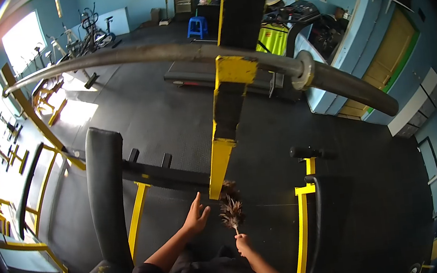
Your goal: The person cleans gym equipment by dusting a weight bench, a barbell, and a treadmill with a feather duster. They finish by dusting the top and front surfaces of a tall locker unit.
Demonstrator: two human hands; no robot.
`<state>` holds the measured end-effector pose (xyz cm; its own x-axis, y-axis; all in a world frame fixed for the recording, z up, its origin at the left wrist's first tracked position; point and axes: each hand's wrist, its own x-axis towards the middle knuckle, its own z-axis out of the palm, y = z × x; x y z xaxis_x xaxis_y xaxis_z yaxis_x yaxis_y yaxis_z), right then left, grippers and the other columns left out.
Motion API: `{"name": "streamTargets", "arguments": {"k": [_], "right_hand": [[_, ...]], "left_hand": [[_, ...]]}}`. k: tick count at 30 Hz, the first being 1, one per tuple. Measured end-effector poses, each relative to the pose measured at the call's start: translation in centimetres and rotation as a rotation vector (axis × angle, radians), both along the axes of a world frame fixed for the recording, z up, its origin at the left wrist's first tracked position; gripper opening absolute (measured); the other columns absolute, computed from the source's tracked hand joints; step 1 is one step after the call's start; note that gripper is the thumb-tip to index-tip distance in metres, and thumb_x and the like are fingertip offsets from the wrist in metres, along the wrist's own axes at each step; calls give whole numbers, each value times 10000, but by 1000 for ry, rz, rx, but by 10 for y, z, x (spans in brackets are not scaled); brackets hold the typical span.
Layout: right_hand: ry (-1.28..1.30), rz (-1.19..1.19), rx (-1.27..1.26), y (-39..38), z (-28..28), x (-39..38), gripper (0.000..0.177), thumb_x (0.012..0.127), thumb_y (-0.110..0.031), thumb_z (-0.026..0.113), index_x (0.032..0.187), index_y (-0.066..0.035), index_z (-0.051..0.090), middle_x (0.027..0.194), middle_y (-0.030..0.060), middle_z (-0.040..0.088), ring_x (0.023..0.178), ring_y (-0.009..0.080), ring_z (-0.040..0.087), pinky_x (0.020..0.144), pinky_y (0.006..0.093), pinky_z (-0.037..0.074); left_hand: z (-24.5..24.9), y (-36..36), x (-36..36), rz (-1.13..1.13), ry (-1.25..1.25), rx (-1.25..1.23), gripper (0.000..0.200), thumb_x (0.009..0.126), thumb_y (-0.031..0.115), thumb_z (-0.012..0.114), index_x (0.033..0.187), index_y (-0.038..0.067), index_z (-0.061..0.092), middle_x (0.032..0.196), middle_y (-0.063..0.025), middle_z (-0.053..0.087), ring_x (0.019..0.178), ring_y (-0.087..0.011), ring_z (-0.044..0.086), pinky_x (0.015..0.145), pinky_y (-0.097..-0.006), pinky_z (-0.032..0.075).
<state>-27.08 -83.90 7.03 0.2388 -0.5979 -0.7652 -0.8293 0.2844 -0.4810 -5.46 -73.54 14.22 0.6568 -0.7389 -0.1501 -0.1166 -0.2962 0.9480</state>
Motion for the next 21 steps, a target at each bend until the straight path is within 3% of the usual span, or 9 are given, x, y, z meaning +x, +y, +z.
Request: {"name": "streamTargets", "arguments": {"k": [3,5,7,9,11,14,19,20,21], "right_hand": [[52,109,143,-19,-35,-23,229,965,-278,513,1055,-134,667,639,84,575,470,208,529,431,420,404],[-69,513,-210,-37,-22,-37,236,974,-262,537,1001,-70,673,692,115,620,567,217,591,510,416,432],[-375,624,-451,-47,66,-36,244,991,-227,539,959,-25,672,736,134,646,649,191,603,597,381,456],[-446,580,-594,-46,154,-17,231,978,-203,547,1017,11,626,826,219,661,801,389,668,659,425,489],[-449,393,-639,-37,214,2,230,998,-151,523,1110,16,633,930,227,689,900,348,696,717,381,516],[-722,248,-1064,1,256,48,342,1030,-99,453,1313,65,554,1183,224,674,1074,316,677,882,337,527],[-373,187,-819,13,118,49,373,999,-152,533,1302,64,563,1212,213,666,1128,269,644,958,339,482],[-353,302,-647,-16,48,18,358,978,-164,569,1261,55,595,1169,207,686,1100,248,652,926,333,493],[-259,244,-478,-5,64,13,327,958,-169,596,1206,40,634,1098,185,712,1037,225,671,883,315,502]], "left_hand": [[-41,39,-16,62,173,3,765,1012,297,552,1567,55,85,1566,-285,211,1317,-389,488,1061,-425,431],[-55,66,-20,84,179,17,756,1014,298,548,1568,64,89,1561,-294,218,1304,-385,502,1047,-420,445],[-53,77,-18,106,189,15,746,1017,299,543,1569,73,94,1556,-303,225,1291,-382,517,1033,-414,458],[-33,93,-11,138,266,59,729,1020,291,539,1568,80,106,1547,-299,259,1268,-376,540,1012,-408,476],[-34,104,-2,138,249,50,729,1017,291,546,1569,92,114,1539,-292,288,1228,-369,573,990,-410,491],[-21,119,18,100,239,43,713,1016,284,548,1564,92,134,1525,-282,319,1182,-356,604,966,-406,505],[-21,146,52,123,229,-74,655,1011,266,559,1539,90,213,1430,-243,458,1042,-293,660,891,-379,529],[-22,152,56,145,228,-84,643,1010,249,561,1535,93,225,1402,-241,485,1043,-289,660,885,-376,531],[-24,158,60,151,238,-77,634,1011,243,555,1531,82,230,1384,-238,501,1044,-292,660,892,-380,528]]}}
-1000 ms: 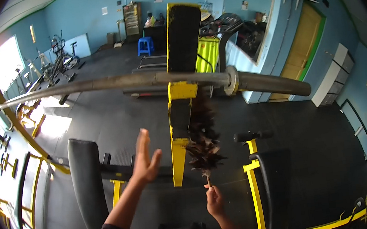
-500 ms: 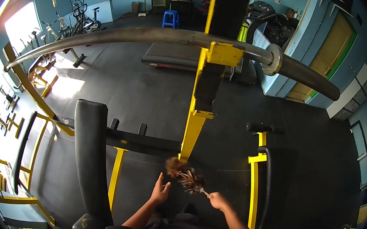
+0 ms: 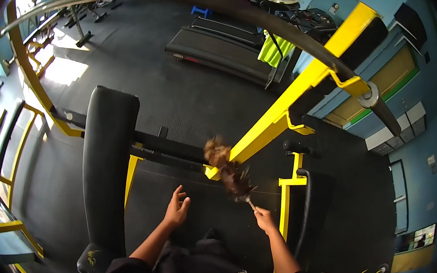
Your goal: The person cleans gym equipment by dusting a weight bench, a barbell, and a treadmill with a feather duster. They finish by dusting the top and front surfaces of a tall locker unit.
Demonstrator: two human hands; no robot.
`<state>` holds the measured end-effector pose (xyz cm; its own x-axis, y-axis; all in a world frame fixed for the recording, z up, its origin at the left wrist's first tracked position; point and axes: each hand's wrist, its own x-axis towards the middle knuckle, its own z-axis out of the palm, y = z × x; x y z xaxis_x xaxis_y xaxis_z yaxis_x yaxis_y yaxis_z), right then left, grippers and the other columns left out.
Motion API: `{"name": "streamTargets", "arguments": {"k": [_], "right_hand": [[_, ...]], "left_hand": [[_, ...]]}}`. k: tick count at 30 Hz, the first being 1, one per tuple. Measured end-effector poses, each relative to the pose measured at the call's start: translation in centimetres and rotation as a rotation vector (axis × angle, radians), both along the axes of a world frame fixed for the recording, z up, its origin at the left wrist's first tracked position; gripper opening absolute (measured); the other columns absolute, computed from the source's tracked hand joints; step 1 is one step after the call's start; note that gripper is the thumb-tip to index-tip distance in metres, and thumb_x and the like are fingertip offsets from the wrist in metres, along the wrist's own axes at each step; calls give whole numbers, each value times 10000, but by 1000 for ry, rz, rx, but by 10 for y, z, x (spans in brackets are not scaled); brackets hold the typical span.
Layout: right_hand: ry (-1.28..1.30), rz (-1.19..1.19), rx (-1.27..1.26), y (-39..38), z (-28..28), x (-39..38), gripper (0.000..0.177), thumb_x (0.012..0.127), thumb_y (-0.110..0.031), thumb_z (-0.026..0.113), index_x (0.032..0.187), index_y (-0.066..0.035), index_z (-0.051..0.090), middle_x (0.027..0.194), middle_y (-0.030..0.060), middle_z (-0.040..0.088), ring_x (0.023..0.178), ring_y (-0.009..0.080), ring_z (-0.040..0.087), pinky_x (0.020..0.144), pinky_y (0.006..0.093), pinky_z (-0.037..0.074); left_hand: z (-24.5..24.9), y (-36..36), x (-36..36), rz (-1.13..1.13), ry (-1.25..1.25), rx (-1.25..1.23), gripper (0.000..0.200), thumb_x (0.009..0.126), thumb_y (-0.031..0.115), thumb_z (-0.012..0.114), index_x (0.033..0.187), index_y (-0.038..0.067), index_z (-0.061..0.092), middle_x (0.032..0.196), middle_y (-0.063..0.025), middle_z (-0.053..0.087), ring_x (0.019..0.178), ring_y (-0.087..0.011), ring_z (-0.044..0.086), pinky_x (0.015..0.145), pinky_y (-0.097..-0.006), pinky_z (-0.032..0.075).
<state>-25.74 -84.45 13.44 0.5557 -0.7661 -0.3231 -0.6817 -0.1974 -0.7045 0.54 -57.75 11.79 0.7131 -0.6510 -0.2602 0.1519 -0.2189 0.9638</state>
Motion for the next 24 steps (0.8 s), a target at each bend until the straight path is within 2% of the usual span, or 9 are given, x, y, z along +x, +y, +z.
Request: {"name": "streamTargets", "arguments": {"k": [2,3,8,10,14,18,20,23,24], "right_hand": [[-128,83,-203,-9,10,-6,319,943,-200,627,1166,26,665,1024,185,724,964,222,693,839,308,515],[6,76,-312,-12,31,-9,343,938,-227,640,1154,39,668,981,194,727,905,231,706,796,314,525],[11,196,-378,-53,64,-17,415,943,-282,635,1173,63,648,961,230,719,874,288,717,772,350,536],[408,434,-409,-73,81,-24,269,924,-291,637,1070,-80,722,930,199,704,883,390,676,741,444,540],[232,559,-837,-106,99,-11,208,930,-283,629,1081,-176,724,796,113,658,731,351,657,604,450,516],[-94,663,-781,-184,27,-20,241,952,-234,608,1129,-94,694,808,158,644,722,375,643,613,461,512],[125,769,-722,-209,8,-19,253,937,-214,626,1138,-77,695,832,166,657,751,378,649,636,455,526],[-93,829,-685,-222,-32,-5,281,932,-112,602,1190,-21,665,836,193,646,748,371,623,668,445,508],[26,864,-662,-222,-41,-1,321,926,-98,593,1238,-40,640,857,193,639,777,377,629,681,451,506]], "left_hand": [[1,11,7,-2,-10,11,614,1013,242,548,1520,67,249,1350,-230,533,1041,-295,661,900,-379,524],[-1,14,10,11,0,8,614,1013,242,548,1520,67,249,1350,-230,533,1041,-295,661,900,-379,524],[-16,13,3,18,22,56,562,1012,231,543,1489,50,308,1264,-206,594,1019,-277,664,891,-370,522],[-10,4,-5,37,35,55,548,1009,227,546,1478,44,327,1243,-201,604,1004,-270,664,884,-368,523],[-31,-17,-25,153,38,58,511,999,217,556,1441,25,385,1191,-187,628,968,-249,664,865,-358,524],[-57,-61,-55,325,114,118,486,997,212,564,1430,52,413,1203,-157,620,968,-217,640,859,-350,516],[-74,-88,-78,418,128,107,482,990,211,564,1420,42,425,1200,-166,625,968,-227,652,862,-355,520],[-83,-123,-110,541,188,88,465,983,213,566,1398,33,455,1199,-165,629,975,-224,659,878,-359,519],[-89,-130,-126,578,194,83,462,982,214,568,1395,36,460,1195,-161,630,975,-218,657,882,-356,516]]}}
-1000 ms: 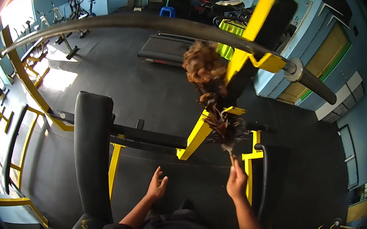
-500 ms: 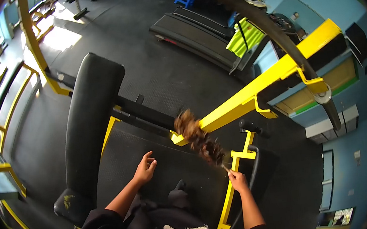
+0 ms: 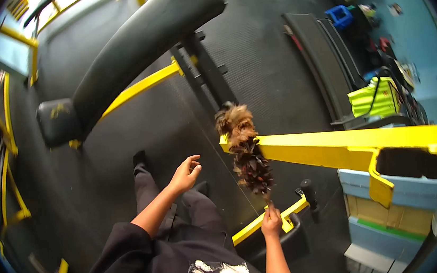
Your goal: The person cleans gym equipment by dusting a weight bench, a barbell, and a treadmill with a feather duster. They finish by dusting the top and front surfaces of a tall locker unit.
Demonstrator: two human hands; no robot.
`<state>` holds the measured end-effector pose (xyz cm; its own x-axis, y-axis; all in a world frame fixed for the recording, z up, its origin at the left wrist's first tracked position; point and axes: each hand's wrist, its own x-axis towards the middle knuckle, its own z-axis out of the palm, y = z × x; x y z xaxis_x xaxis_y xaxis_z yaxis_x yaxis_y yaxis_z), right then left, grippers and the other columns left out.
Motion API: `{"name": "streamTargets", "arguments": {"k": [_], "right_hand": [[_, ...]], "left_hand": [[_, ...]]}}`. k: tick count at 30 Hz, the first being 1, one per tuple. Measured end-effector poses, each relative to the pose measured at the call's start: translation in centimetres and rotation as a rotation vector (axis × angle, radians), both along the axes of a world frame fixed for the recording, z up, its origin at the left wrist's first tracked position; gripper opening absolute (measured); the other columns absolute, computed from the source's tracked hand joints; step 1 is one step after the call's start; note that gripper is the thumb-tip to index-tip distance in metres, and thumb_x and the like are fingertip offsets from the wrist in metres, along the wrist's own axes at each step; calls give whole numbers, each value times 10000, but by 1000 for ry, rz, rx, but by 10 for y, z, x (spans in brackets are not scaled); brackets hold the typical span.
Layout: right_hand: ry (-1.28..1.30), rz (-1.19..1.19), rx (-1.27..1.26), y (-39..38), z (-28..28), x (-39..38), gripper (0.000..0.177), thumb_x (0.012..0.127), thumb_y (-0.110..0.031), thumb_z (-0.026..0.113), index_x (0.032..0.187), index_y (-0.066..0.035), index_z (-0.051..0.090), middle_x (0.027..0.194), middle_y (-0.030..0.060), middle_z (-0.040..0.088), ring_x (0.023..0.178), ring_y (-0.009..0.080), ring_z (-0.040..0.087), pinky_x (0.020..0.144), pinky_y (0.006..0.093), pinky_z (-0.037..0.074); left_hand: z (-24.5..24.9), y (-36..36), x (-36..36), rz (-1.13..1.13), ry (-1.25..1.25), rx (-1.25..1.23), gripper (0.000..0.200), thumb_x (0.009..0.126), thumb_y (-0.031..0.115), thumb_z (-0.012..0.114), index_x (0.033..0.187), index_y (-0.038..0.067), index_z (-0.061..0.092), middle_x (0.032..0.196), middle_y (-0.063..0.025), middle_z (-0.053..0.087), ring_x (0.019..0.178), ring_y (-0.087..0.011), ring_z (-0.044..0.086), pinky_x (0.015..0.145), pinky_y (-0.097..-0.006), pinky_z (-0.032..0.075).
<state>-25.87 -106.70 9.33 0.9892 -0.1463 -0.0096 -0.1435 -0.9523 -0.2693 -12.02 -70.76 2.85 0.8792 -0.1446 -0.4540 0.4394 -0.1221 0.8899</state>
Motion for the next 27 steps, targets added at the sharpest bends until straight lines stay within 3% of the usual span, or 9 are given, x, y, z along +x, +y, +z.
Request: {"name": "streamTargets", "arguments": {"k": [4,6,9,12,16,19,24,27], "right_hand": [[280,74,16,-2,-55,31,348,944,-170,562,1277,-91,620,895,205,636,846,403,631,723,484,509],[471,174,-152,9,-76,61,371,954,-211,537,1301,-105,614,897,230,642,858,415,638,747,497,516],[501,116,-4,34,-122,98,329,942,-161,517,1229,-73,652,1026,295,662,965,438,646,822,496,514],[699,271,-126,50,-157,135,335,938,-158,508,1227,-64,648,1052,285,664,998,443,640,858,485,512],[585,187,-81,79,-148,145,353,938,-156,494,1250,-60,627,1089,267,665,1044,441,629,891,480,505],[773,237,-172,84,-137,153,379,947,-150,459,1295,-79,591,1117,252,664,1084,437,615,916,473,499],[606,301,-96,86,-83,139,346,949,-154,469,1259,-130,619,1105,238,667,1066,426,626,897,462,509],[523,462,23,101,-35,128,321,956,-183,503,1245,-146,638,1089,220,676,1036,401,648,876,445,519]], "left_hand": [[-12,-12,-53,220,146,-65,452,979,210,573,1387,44,474,1188,-151,633,996,-217,650,896,-354,509],[-31,-9,-89,318,96,9,432,982,183,570,1386,60,480,1180,-106,625,1012,-171,618,893,-322,496],[-35,2,-119,482,187,84,427,956,199,584,1356,65,521,1203,-133,632,1007,-204,638,913,-350,500],[-37,16,-144,584,242,144,436,951,214,589,1361,84,522,1218,-134,627,953,-193,640,887,-354,510],[-34,34,-180,762,205,208,441,946,235,602,1356,89,528,1188,-130,630,930,-187,632,863,-346,513],[-29,42,-209,898,219,240,423,951,232,606,1342,84,540,1148,-110,635,878,-165,616,849,-329,513],[-54,37,-259,974,173,219,402,930,195,630,1306,72,564,1045,-84,660,839,-158,622,810,-316,526],[-34,39,-261,891,151,269,415,913,220,626,1292,62,569,1014,-105,680,889,-205,657,840,-345,527]]}}
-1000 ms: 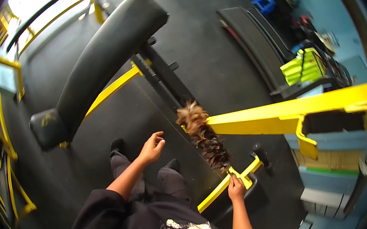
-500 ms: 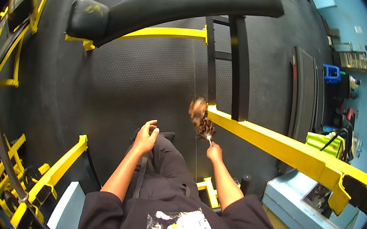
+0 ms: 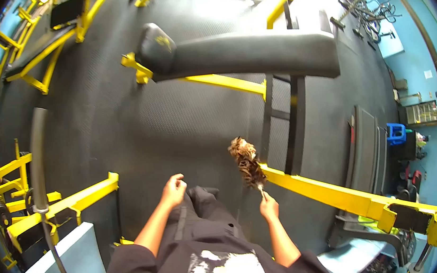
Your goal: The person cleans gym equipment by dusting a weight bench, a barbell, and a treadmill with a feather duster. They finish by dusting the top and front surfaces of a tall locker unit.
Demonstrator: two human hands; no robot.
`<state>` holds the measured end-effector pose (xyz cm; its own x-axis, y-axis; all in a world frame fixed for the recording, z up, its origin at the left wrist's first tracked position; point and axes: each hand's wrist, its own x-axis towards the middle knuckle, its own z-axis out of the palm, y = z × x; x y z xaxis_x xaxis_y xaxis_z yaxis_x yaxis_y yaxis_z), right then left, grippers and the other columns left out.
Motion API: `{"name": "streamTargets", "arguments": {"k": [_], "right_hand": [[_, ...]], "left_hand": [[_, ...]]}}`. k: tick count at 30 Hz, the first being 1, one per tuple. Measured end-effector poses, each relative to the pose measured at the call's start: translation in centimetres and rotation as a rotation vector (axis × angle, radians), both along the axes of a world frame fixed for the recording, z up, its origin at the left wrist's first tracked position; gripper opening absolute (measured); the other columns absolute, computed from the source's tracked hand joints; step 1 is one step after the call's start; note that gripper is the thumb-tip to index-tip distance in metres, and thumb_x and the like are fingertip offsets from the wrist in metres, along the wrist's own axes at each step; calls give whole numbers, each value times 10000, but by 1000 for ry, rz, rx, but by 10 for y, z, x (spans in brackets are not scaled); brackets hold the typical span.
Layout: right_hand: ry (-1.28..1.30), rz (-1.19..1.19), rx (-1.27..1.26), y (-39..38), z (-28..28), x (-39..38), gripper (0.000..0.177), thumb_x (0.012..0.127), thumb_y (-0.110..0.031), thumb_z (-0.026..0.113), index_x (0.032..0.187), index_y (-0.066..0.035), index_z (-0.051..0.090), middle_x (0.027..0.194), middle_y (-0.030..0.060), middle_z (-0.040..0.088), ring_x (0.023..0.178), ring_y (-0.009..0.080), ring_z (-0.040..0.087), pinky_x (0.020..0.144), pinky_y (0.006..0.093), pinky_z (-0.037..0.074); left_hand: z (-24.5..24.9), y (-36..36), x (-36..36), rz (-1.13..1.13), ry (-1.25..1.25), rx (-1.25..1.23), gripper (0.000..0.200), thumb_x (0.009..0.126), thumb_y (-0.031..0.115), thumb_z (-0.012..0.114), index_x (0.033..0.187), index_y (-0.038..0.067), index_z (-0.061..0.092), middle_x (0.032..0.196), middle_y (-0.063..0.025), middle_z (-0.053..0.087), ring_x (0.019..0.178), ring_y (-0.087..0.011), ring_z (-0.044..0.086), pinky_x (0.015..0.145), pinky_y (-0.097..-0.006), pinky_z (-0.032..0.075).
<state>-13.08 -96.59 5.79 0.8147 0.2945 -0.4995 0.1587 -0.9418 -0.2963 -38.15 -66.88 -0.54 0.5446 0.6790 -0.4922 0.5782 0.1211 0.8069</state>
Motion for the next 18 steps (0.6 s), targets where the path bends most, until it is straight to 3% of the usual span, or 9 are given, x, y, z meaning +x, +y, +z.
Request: {"name": "streamTargets", "arguments": {"k": [2,3,4,5,7,8,12,14,18], "right_hand": [[-83,3,226,11,24,-16,324,963,-200,529,1251,-99,637,1059,212,689,1026,364,672,854,404,530],[-83,5,288,20,39,-23,304,963,-200,541,1220,-81,650,978,197,703,896,338,699,790,390,534],[-140,68,367,24,45,-29,270,963,-216,570,1155,-50,663,811,154,669,706,235,654,698,351,515],[-88,38,367,33,61,-36,259,950,-246,606,1110,-53,671,787,158,660,697,265,655,691,373,515],[-87,9,583,59,91,-54,248,972,-241,620,1015,0,661,646,45,534,598,102,476,579,290,436],[-88,45,665,72,104,-62,243,981,-241,613,968,-2,654,628,43,501,578,106,449,557,289,420],[-110,373,734,122,124,-83,147,972,-171,593,954,-30,629,651,76,570,567,181,565,562,315,455],[-174,544,779,149,125,-97,100,952,-131,589,973,-43,631,716,120,624,624,285,633,585,360,486],[-50,777,834,221,152,-138,119,942,-135,603,1005,-43,647,798,154,655,695,324,664,613,383,500]], "left_hand": [[18,2,3,-69,39,-25,426,913,254,604,1295,68,568,1025,-119,692,942,-232,671,874,-362,522],[27,6,8,-96,64,-62,433,915,275,588,1300,77,568,1042,-126,698,975,-245,674,894,-372,519],[35,10,12,-155,94,-84,438,923,302,576,1308,92,565,1070,-130,698,997,-265,673,903,-386,517],[44,14,13,-208,128,-112,444,931,328,564,1316,107,562,1098,-133,699,1019,-285,673,913,-400,516],[50,24,15,-345,116,-18,433,943,365,546,1303,127,582,1127,-141,700,1059,-328,660,927,-431,509],[57,28,17,-327,60,8,413,946,371,544,1268,121,606,1118,-148,701,1060,-334,660,928,-430,508],[85,54,9,-218,-55,87,348,940,372,554,1083,78,673,1049,-176,702,1021,-347,663,896,-436,506],[95,66,-9,-147,-61,194,342,933,372,562,975,48,665,999,-183,687,964,-357,658,848,-445,508],[80,93,-74,-130,-44,385,352,928,369,592,847,29,636,961,-165,647,916,-350,639,802,-444,506]]}}
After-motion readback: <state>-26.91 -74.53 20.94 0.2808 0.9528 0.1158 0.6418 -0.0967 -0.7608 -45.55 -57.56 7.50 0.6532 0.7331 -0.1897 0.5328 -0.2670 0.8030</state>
